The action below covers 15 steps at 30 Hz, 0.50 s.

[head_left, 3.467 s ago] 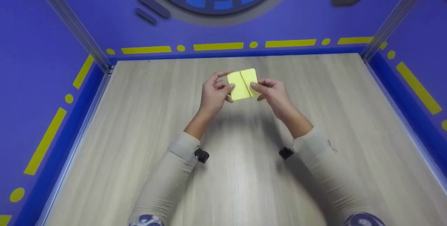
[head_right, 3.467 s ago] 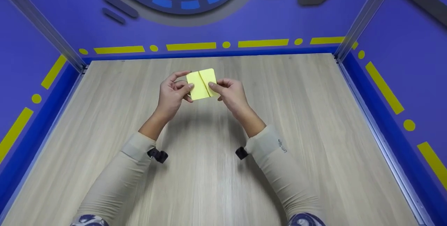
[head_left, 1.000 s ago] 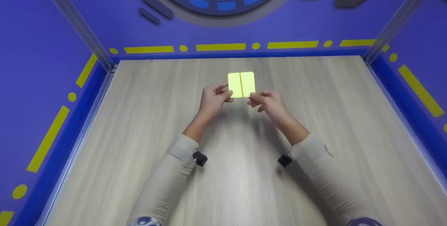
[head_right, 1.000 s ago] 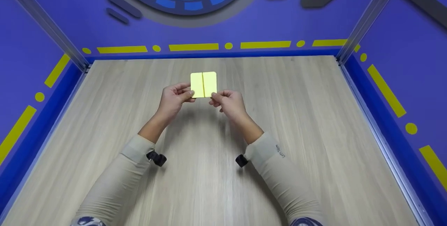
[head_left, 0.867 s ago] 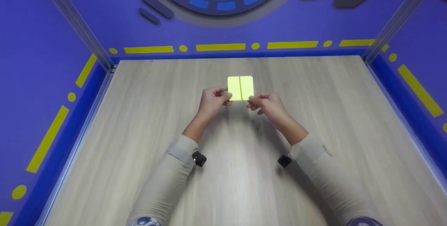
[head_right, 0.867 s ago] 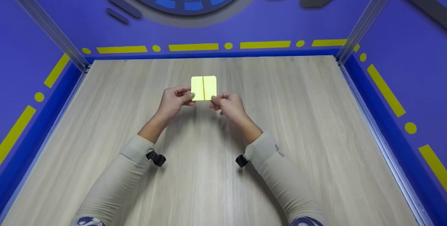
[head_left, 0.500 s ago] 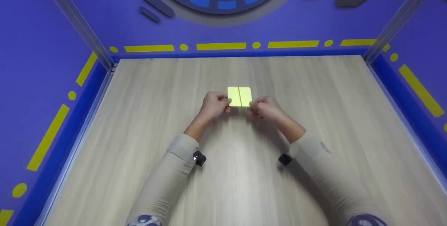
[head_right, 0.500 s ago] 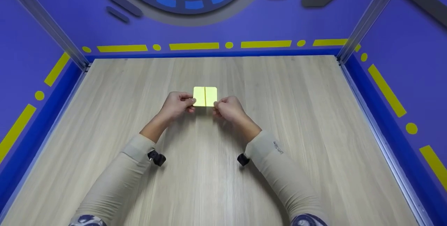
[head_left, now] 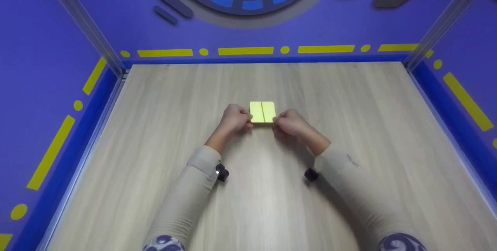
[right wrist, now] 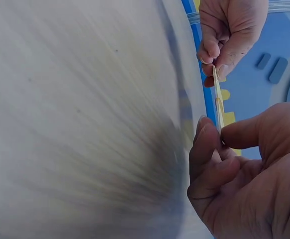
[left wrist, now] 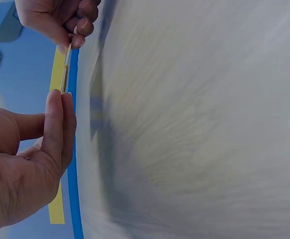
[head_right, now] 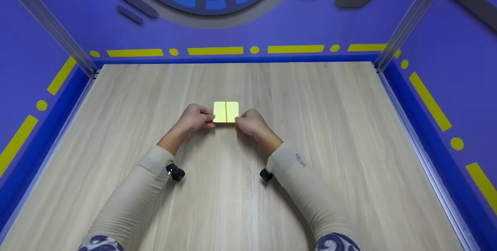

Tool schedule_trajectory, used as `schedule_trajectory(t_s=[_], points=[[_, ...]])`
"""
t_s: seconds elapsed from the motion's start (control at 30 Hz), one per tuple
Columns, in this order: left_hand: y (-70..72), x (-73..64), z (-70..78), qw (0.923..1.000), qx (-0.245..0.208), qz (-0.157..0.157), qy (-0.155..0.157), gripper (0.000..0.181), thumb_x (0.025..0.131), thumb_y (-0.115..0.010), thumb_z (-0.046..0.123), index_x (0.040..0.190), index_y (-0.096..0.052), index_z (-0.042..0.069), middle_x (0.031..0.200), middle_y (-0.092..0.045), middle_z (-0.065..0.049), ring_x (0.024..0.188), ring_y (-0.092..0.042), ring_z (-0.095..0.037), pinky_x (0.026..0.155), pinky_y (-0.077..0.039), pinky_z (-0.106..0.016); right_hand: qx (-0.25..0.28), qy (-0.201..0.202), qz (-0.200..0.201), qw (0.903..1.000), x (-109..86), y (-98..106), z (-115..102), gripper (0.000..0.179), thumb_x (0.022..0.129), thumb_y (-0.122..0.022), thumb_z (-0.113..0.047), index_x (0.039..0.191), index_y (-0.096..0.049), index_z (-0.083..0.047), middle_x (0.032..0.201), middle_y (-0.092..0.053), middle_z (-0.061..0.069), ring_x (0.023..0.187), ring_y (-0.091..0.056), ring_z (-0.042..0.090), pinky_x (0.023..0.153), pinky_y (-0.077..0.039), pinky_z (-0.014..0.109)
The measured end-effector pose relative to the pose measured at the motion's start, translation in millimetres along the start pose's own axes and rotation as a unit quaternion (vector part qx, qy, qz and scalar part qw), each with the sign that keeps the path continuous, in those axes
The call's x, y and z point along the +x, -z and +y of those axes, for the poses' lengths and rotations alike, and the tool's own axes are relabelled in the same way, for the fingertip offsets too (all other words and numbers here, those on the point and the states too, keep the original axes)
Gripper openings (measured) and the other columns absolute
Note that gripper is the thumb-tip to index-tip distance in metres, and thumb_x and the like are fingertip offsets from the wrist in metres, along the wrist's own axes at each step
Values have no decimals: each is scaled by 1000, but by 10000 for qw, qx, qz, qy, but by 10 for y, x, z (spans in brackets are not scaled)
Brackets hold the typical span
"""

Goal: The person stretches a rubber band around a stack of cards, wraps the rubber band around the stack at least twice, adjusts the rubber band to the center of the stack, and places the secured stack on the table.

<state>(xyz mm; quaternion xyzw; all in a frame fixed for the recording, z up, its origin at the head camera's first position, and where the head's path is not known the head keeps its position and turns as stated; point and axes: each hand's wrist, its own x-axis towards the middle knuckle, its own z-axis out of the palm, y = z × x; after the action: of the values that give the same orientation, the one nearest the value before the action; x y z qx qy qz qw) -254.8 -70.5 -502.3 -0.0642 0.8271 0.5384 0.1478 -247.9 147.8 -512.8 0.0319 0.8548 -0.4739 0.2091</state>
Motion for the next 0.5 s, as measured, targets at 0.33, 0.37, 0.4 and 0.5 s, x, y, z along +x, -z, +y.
schedule_trajectory(t_s=[0.33, 0.37, 0.4, 0.5], points=[[0, 101, -79, 9989, 20, 84, 454, 7, 101, -67, 4, 101, -73, 0, 84, -70, -6, 62, -68, -11, 65, -61, -26, -158, -352, -19, 9993, 116, -85, -47, 33, 108, -57, -26, 88, -73, -5, 74, -62, 0, 69, -55, 14, 61, -45, 27], [-7, 104, -88, 9990, 8, 134, 435, 7, 101, -67, 4, 102, -73, 0, 83, -70, -6, 63, -68, -11, 64, -60, -25, -161, -359, 3, 9992, 126, -94, -50, 34, 109, -57, -27, 88, -73, -5, 74, -62, 0, 69, -55, 14, 60, -46, 27], [-16, 108, -97, 9990, 16, 185, 401, 7, 101, -67, 3, 103, -73, 0, 83, -70, -6, 63, -68, -12, 63, -59, -25, -155, -380, 38, 9992, 135, -104, -54, 34, 109, -58, -28, 88, -73, -5, 74, -63, 0, 68, -55, 14, 60, -46, 27], [-48, 115, -114, 9990, 41, 342, 278, 7, 100, -68, 2, 106, -71, -1, 84, -70, -8, 65, -67, -13, 64, -59, -27, -241, -410, 210, 9986, 158, -128, -69, 33, 108, -60, -29, 91, -75, -5, 76, -66, 2, 69, -58, 15, 60, -48, 27]])
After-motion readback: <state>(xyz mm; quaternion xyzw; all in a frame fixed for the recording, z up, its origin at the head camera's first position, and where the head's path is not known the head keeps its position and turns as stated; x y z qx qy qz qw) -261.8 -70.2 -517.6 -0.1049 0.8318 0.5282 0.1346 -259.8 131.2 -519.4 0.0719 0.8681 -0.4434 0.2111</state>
